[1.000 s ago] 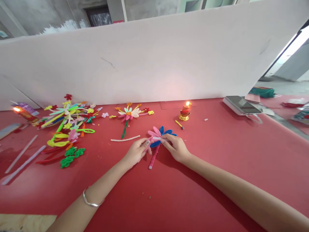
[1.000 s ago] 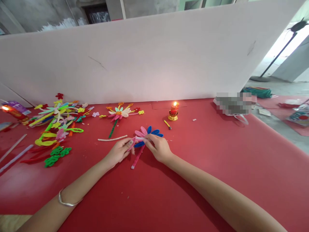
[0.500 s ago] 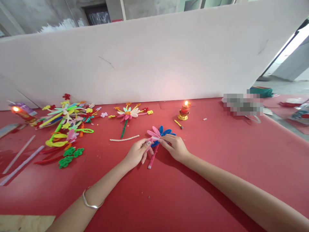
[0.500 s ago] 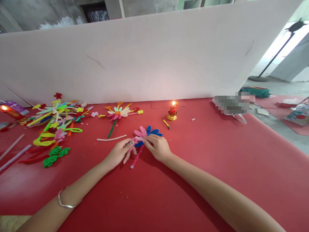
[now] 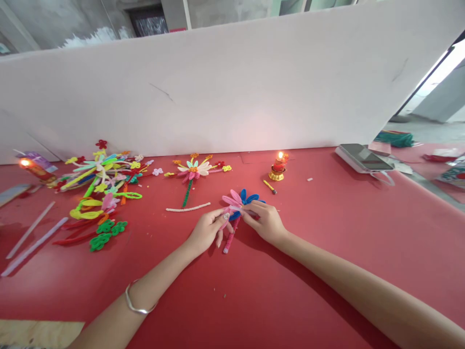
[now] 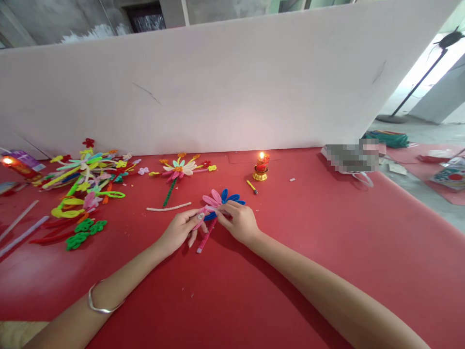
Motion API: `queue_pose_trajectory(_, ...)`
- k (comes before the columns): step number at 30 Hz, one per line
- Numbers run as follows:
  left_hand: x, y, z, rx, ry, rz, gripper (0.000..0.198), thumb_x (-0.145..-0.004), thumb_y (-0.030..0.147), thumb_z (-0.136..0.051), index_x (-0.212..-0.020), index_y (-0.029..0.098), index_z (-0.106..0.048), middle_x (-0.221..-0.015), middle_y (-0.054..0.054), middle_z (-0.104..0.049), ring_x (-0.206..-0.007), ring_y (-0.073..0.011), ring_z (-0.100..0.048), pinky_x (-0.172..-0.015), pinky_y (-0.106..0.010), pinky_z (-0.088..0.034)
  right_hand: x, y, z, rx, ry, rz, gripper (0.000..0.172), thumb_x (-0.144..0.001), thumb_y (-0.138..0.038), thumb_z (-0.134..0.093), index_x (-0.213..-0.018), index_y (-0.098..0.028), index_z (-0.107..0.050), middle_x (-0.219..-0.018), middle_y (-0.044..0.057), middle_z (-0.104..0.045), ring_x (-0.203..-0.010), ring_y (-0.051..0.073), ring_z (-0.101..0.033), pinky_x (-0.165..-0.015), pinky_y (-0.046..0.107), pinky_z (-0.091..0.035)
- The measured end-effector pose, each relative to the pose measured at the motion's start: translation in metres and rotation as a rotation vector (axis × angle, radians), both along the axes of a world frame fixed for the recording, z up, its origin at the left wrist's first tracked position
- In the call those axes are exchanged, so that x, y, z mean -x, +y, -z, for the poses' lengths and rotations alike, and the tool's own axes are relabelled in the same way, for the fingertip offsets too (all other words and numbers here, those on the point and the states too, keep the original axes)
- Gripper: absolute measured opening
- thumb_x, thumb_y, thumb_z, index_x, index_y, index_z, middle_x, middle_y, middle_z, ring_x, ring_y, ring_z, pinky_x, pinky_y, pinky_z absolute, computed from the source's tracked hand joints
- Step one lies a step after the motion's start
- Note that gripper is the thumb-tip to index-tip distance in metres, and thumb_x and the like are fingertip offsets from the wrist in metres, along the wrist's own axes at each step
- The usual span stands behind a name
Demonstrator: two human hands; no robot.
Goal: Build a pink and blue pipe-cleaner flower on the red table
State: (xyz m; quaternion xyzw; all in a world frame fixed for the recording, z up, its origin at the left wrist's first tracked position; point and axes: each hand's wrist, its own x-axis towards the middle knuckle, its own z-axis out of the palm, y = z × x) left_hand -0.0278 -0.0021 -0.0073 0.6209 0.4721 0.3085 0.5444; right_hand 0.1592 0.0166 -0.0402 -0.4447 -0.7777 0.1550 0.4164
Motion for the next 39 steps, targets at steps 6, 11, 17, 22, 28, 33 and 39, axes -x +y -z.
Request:
queue_pose_trajectory(6,0.0,-0.001,-0.001,-0.022,0.02,0.004,0.042,-0.086,0.046,-0.042,-0.11,0.014,-0.055,-0.073,-0.003,-0.065,-0.03,-0.0043,-0.044,-0.033,-0.018,-0.03,0.001,-0.001,-0.001,-0.009,0.002,-0.007,0.024,-0.085,-0.032,-0.046,-0.081,-0.019,-0.065,-0.07,0.004,-0.061,-0.06,0.012,-0.052,-0.058,0.023,-0.04)
queue_pose_trajectory(11,-0.001,-0.004,-0.001,-0.097,0.111,-0.03,0.038,-0.088,0.045,-0.04,-0.102,0.014,-0.057,-0.073,-0.002,-0.066,-0.031,-0.005,-0.045,-0.034,-0.019,-0.032,0.001,-0.001,0.001,-0.013,0.002,-0.006,0.021,-0.084,-0.03,-0.047,-0.079,-0.019,-0.064,-0.069,0.003,-0.06,-0.058,0.011,-0.051,-0.057,0.023,-0.039)
queue_pose_trajectory(17,0.001,-0.005,0.005,-0.286,0.288,-0.027,0.03,-0.091,0.038,-0.035,-0.096,0.018,-0.057,-0.075,-0.001,-0.067,-0.031,-0.0051,-0.046,-0.035,-0.018,-0.034,0.002,-0.001,0.002,-0.023,-0.007,0.003,0.019,-0.083,-0.028,-0.047,-0.075,-0.019,-0.062,-0.068,0.003,-0.06,-0.059,0.012,-0.052,-0.057,0.023,-0.039)
queue_pose_trajectory(22,0.005,-0.003,0.01,-0.512,0.444,-0.007,0.028,-0.093,0.031,-0.034,-0.097,0.019,-0.059,-0.066,0.0,-0.064,-0.045,-0.0077,-0.054,-0.05,-0.018,-0.041,0.001,0.0,0.002,-0.034,-0.004,-0.005,0.018,-0.083,-0.027,-0.047,-0.074,-0.018,-0.061,-0.068,0.003,-0.06,-0.06,0.011,-0.053,-0.058,0.022,-0.039)
queue_pose_trajectory(28,0.005,-0.006,0.008,-0.592,0.482,0.066,0.029,-0.093,0.029,-0.034,-0.108,0.018,-0.057,-0.066,-0.001,-0.062,-0.061,-0.0113,-0.059,-0.063,-0.021,-0.043,0.0,0.003,0.004,-0.038,0.004,-0.018,0.019,-0.083,-0.029,-0.047,-0.074,-0.018,-0.06,-0.069,0.003,-0.061,-0.06,0.011,-0.052,-0.059,0.022,-0.038)
queue_pose_trajectory(33,-0.003,-0.011,0.0,-0.275,0.256,0.112,0.035,-0.093,0.038,-0.031,-0.082,0.016,-0.056,-0.056,0.003,-0.058,-0.035,-0.0059,-0.046,-0.042,-0.018,-0.036,-0.003,0.007,0.0,0.108,0.142,0.051,0.026,-0.087,-0.039,-0.044,-0.078,-0.019,-0.058,-0.068,0.001,-0.058,-0.06,0.012,-0.049,-0.059,0.023,-0.037)
queue_pose_trajectory(39,-0.005,-0.008,-0.006,-0.108,-0.073,0.02,0.028,-0.088,0.045,-0.042,-0.082,0.018,-0.044,-0.063,0.001,-0.062,-0.045,-0.0078,-0.05,-0.044,-0.019,-0.036,-0.007,0.013,0.003,0.23,0.423,0.149,0.039,-0.091,-0.05,-0.025,-0.065,-0.022,-0.034,-0.056,-0.004,-0.037,-0.051,0.011,-0.036,-0.051,0.025,-0.031)
